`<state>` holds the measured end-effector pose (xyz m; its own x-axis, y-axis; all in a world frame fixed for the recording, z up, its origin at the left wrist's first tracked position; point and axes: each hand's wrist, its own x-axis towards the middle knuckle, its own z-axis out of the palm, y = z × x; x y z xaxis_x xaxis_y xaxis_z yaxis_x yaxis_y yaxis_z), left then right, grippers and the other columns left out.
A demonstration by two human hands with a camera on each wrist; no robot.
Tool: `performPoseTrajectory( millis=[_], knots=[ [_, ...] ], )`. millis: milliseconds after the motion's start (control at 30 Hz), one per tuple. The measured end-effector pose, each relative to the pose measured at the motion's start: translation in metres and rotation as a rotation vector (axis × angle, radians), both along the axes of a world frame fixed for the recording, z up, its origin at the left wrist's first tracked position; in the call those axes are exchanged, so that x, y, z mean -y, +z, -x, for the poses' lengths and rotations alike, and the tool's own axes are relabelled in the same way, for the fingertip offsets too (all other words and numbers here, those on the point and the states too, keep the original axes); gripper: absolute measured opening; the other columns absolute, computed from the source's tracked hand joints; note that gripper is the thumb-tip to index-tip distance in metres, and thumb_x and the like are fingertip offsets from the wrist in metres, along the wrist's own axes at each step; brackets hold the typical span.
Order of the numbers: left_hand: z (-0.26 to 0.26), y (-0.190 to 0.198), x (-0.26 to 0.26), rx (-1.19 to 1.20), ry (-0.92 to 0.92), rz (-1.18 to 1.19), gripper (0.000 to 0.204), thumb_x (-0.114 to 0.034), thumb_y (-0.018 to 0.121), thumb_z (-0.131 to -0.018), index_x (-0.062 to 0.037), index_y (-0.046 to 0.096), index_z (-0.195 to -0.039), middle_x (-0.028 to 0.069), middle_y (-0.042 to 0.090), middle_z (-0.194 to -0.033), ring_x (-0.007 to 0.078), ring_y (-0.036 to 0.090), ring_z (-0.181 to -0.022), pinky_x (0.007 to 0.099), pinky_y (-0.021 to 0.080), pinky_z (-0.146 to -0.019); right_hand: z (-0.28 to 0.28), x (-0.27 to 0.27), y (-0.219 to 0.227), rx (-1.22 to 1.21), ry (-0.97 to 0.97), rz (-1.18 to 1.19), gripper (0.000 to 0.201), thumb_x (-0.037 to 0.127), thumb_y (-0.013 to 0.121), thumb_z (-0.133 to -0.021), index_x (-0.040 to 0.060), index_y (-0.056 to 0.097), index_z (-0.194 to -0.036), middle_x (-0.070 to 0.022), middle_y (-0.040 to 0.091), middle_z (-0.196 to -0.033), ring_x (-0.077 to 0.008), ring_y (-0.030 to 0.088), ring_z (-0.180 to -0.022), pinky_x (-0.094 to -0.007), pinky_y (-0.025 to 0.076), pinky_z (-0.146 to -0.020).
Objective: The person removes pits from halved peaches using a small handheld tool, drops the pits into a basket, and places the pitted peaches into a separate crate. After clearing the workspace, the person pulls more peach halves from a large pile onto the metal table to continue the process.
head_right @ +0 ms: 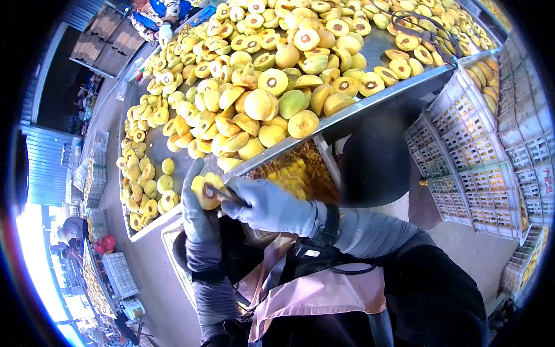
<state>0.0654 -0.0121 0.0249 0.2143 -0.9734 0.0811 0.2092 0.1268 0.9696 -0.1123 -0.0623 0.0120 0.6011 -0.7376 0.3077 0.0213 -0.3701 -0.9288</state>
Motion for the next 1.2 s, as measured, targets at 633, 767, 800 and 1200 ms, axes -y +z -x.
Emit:
performPoseTrajectory(
  millis=[633,767,800,1200],
  knots=[
    [0.062,-0.006,0.001,0.275,0.468,0.038,0.056,-0.047,0.033,-0.103,0.0001,0.052,-0.126,0.0147,0.053,-0.125,0.0244,0.054,-0.112,0.0387,0.042,-0.101,0.000,-0.015,-0.009,-0.011,-0.339,0.512,0.031,0.020,0.067,-0.087,0.0042,0.052,-0.108,-0.0121,0.059,-0.068,-0.0288,0.059,-0.052,-0.0383,0.045,-0.049],
    [0.061,-0.011,0.001,0.346,0.484,0.071,0.055,-0.046,0.033,-0.103,-0.0001,0.052,-0.126,0.0130,0.055,-0.121,0.0223,0.054,-0.109,0.0375,0.042,-0.099,0.005,-0.018,-0.014,-0.035,-0.304,0.535,0.042,0.016,0.071,-0.085,-0.0056,0.051,-0.115,-0.0175,0.063,-0.081,-0.0344,0.063,-0.061,-0.0401,0.049,-0.052],
    [0.060,-0.011,0.001,0.310,0.458,0.063,0.054,-0.046,0.035,-0.103,-0.0014,0.051,-0.128,0.0103,0.055,-0.117,0.0195,0.054,-0.107,0.0356,0.044,-0.098,0.006,-0.017,-0.014,-0.036,-0.303,0.532,0.042,0.016,0.071,-0.085,-0.0056,0.051,-0.115,-0.0175,0.063,-0.081,-0.0344,0.063,-0.061,-0.0401,0.049,-0.052],
    [0.051,-0.004,0.000,0.404,0.390,-0.030,0.044,-0.036,0.039,-0.102,0.0013,0.057,-0.119,0.0119,0.062,-0.104,0.0201,0.060,-0.093,0.0325,0.049,-0.086,0.009,-0.013,-0.015,-0.070,-0.280,0.614,0.032,0.024,0.068,-0.087,0.0053,0.054,-0.109,-0.0073,0.056,-0.065,-0.0244,0.056,-0.047,-0.0371,0.043,-0.045]
  ],
)
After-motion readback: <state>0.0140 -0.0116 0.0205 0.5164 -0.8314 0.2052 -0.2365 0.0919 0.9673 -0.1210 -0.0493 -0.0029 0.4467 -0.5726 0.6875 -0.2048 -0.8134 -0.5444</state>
